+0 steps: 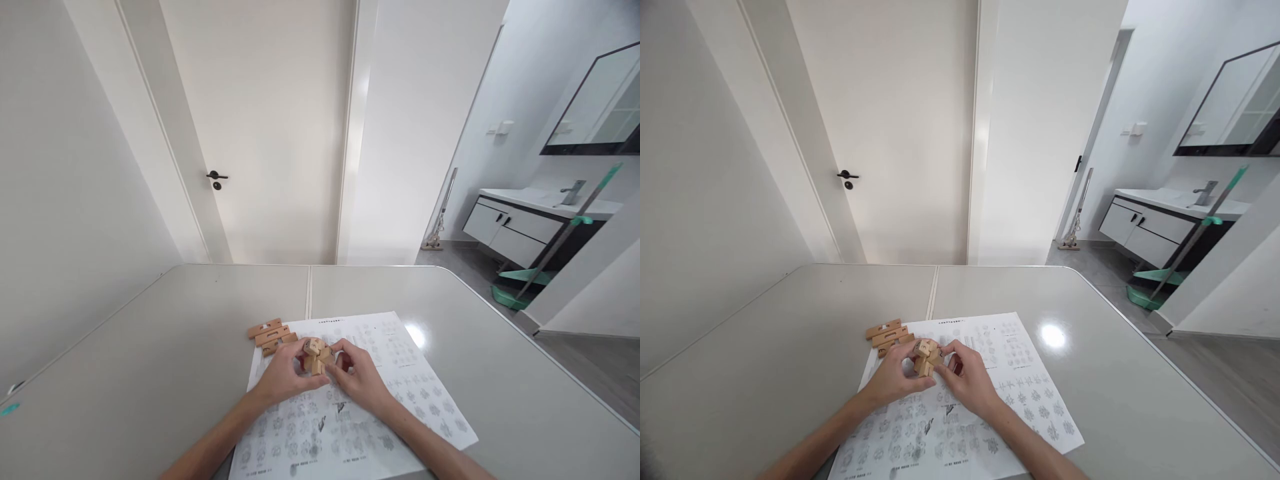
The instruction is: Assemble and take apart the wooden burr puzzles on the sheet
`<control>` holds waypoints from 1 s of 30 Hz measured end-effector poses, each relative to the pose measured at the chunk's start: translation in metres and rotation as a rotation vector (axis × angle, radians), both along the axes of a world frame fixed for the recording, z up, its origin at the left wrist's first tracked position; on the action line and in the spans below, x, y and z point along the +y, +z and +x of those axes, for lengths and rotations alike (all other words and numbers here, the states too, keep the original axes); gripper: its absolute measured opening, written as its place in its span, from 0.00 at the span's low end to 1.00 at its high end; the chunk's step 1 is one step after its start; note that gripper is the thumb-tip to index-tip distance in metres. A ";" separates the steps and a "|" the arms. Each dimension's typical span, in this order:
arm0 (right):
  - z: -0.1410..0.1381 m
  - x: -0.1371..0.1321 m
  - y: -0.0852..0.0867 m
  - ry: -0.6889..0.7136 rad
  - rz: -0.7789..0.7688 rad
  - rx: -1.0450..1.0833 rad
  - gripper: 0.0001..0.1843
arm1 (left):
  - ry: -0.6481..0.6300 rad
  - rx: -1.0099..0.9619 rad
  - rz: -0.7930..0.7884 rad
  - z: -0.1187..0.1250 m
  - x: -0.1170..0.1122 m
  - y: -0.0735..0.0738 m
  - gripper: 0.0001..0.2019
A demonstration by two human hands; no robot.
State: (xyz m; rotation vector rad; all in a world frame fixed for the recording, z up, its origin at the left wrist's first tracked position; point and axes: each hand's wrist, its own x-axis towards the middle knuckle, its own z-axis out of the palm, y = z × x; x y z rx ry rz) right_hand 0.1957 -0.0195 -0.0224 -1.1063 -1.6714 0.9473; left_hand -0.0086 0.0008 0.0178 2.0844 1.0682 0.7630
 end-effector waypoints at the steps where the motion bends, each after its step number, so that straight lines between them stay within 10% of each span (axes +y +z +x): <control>1: 0.000 -0.001 0.001 0.001 0.005 -0.001 0.05 | 0.003 0.001 0.006 0.000 0.000 0.000 0.21; 13: -0.002 -0.004 0.004 -0.014 0.090 0.032 0.12 | 0.032 -0.084 -0.090 0.000 0.003 -0.005 0.13; 19: -0.006 -0.007 0.002 0.039 0.385 -0.053 0.48 | 0.024 -0.132 -0.190 0.005 -0.001 -0.010 0.12; 30: -0.003 -0.008 0.010 0.026 0.473 -0.172 0.32 | -0.007 -0.204 -0.172 0.005 -0.001 -0.005 0.16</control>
